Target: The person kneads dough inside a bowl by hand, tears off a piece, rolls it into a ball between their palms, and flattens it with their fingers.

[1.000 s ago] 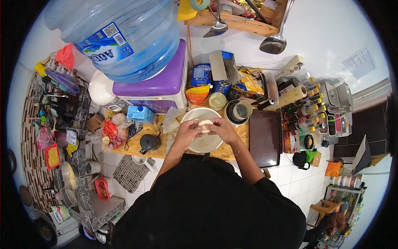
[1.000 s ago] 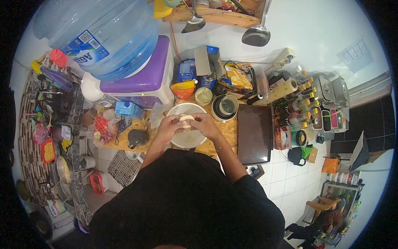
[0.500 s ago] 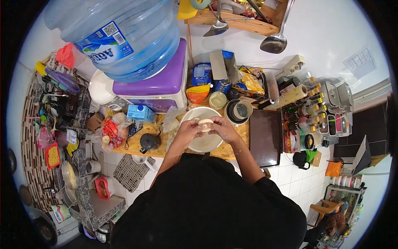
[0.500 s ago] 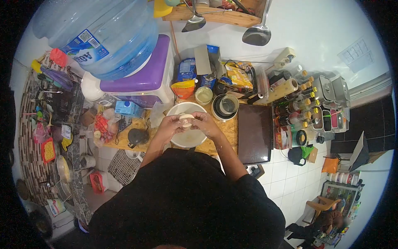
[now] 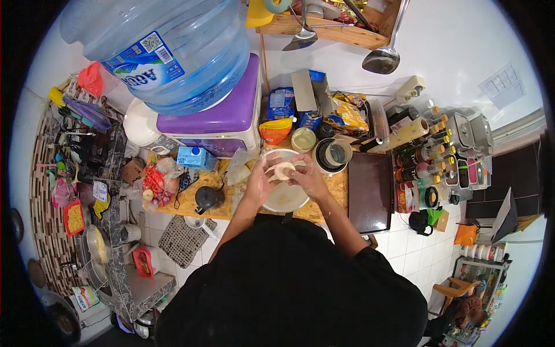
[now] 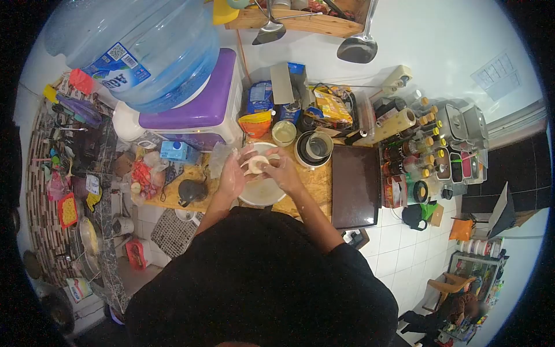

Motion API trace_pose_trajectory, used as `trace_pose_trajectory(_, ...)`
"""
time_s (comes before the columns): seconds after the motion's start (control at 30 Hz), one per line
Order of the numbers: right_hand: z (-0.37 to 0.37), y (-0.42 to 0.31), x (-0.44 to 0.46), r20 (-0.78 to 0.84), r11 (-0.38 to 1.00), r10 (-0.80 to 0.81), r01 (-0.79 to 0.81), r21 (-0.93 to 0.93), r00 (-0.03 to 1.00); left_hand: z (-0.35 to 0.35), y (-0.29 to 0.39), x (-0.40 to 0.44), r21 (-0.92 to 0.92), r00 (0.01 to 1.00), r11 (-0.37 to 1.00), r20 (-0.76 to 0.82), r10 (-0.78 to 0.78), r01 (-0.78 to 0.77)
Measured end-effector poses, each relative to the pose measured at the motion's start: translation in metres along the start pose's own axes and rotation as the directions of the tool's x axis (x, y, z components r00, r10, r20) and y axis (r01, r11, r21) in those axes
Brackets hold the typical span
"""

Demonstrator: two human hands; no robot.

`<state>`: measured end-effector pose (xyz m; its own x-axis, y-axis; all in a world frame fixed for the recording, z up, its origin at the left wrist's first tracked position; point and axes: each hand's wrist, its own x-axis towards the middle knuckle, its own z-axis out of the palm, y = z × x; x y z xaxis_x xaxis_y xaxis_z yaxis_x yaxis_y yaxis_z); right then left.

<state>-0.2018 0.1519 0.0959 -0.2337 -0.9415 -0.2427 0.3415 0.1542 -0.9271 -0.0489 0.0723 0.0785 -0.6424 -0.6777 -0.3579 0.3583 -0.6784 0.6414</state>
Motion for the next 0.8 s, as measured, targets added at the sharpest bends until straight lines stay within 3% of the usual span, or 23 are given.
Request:
trace_pose_trajectory(0.03, 0.006, 0.005, -0.001, 0.0, 1.0, 0.002, -0.002, 0.0, 1.0, 0.001, -0.006, 0.004, -0.139, 1.0, 0.99, 0.002, 0.028, -0.028)
trace_pose_trajectory(0.1, 0.021, 0.019, 0.0, 0.033, 0.985, -0.145, 0.148, -0.086, 0.989, 0.015, -0.011, 0.01, -0.107, 0.999, 0.994, -0.026, 0.024, -0.026)
trace_pose_trajectory(0.13, 0.026, 0.021, -0.002, 0.028, 0.871, -0.306, 0.292, -0.396, 0.952, 0.019, -0.012, 0.011, -0.075, 0.999, 0.997, -0.051, 0.017, -0.021)
trace_pose_trajectory(0.17, 0.025, 0.019, -0.004, 0.029, 0.87, -0.307, 0.293, -0.397, 0.951, 0.017, -0.013, 0.012, -0.076, 0.999, 0.997, -0.05, 0.018, -0.022)
trace_pose_trajectory(0.23, 0.021, 0.01, -0.009, 0.138, 0.545, -0.546, 0.475, -0.691, 0.827, 0.016, -0.014, 0.012, 0.07, 0.982, 0.979, -0.01, 0.191, -0.189)
trace_pose_trajectory(0.27, 0.022, 0.002, -0.012, 0.023, 0.709, -0.434, 0.357, -0.609, 0.901, 0.018, -0.016, 0.01, 0.071, 0.982, 0.98, -0.007, 0.187, -0.186)
trace_pose_trajectory(0.3, 0.023, -0.002, -0.007, 0.022, 0.709, -0.432, 0.355, -0.609, 0.901, 0.022, -0.02, 0.008, 0.133, 0.979, 0.97, 0.007, 0.203, -0.202)
trace_pose_trajectory(0.37, 0.026, -0.007, 0.003, -0.055, 0.629, -0.658, 0.508, -0.589, 0.751, 0.03, -0.03, 0.004, 0.192, 0.976, 0.957, 0.02, 0.216, -0.216)
trace_pose_trajectory(0.43, 0.043, -0.004, 0.006, -0.007, 0.614, -0.66, 0.534, -0.581, 0.752, 0.038, -0.042, 0.005, -0.018, 0.984, 0.988, 0.086, 0.157, -0.156)
trace_pose_trajectory(0.5, 0.054, -0.004, 0.006, 0.042, 0.602, -0.662, 0.564, -0.565, 0.748, 0.029, -0.038, 0.008, -0.003, 0.982, 0.989, 0.117, 0.15, -0.151)
trace_pose_trajectory(0.57, 0.055, -0.004, -0.003, 0.304, 0.445, -0.614, 0.637, -0.629, 0.728, 0.039, -0.017, 0.004, -0.434, 0.99, 0.897, 0.071, 0.123, -0.08)
trace_pose_trajectory(0.6, 0.048, 0.007, 0.002, 0.27, 0.492, -0.603, 0.616, -0.615, 0.751, 0.039, -0.01, -0.005, -0.299, 0.984, 0.951, 0.128, 0.126, -0.083)
trace_pose_trajectory(0.63, 0.045, 0.005, 0.003, 0.272, 0.493, -0.604, 0.619, -0.611, 0.749, 0.041, -0.006, -0.01, -0.298, 0.984, 0.951, 0.125, 0.129, -0.087)
trace_pose_trajectory(0.7, 0.034, -0.002, 0.011, 0.188, 0.448, -0.522, 0.455, -0.77, 0.832, 0.045, -0.005, -0.015, -0.434, 0.936, 0.9, 0.305, 0.174, -0.025)
trace_pose_trajectory(0.77, 0.038, 0.003, 0.014, 0.201, 0.474, -0.536, 0.49, -0.732, 0.82, 0.039, -0.02, -0.011, -0.385, 0.958, 0.923, 0.263, 0.111, -0.001)
trace_pose_trajectory(0.8, 0.048, 0.008, 0.011, 0.25, 0.51, -0.549, 0.556, -0.656, 0.798, 0.027, -0.032, 0.003, -0.271, 0.972, 0.952, 0.141, 0.187, -0.144)
